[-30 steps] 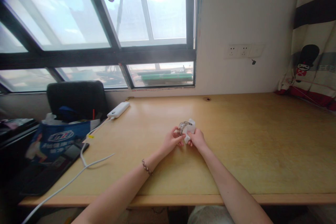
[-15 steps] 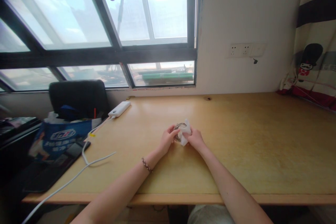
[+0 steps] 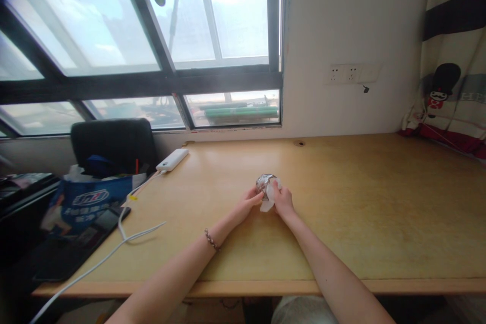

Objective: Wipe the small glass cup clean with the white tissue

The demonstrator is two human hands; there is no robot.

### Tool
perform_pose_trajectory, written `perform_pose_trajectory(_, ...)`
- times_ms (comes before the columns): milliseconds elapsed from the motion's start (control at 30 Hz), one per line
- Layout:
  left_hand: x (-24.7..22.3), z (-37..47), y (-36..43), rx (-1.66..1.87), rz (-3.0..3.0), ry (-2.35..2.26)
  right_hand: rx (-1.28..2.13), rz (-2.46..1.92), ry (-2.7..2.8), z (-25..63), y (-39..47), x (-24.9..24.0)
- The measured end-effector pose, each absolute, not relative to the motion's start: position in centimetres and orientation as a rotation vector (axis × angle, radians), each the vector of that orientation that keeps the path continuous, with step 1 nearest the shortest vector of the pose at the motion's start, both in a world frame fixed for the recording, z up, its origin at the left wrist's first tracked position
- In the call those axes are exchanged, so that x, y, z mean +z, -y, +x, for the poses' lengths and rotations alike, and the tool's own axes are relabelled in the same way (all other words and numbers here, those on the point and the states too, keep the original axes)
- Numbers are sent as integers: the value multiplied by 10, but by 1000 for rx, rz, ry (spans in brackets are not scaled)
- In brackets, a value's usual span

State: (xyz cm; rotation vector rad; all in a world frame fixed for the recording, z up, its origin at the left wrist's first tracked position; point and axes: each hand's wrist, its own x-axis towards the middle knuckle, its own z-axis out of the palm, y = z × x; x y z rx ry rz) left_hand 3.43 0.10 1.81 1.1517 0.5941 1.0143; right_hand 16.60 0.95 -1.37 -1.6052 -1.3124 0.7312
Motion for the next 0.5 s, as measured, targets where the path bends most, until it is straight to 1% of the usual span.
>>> perform_pose_trajectory(100,9,32,-7,1036,1106,-652,776,-1606,1401,166,-10,-12)
perform_pose_trajectory(333,-2,31,-18,1017,1011,-680,279,-1576,1667,174,-4,-8)
perform_pose_trajectory(433,-3,30,-20,997,960,-681,178,-1546,1724,178,0,-6)
perform_pose_trajectory(500,-5,28,-23,1000,922,-691,185,-1498,1728,178,1,-4)
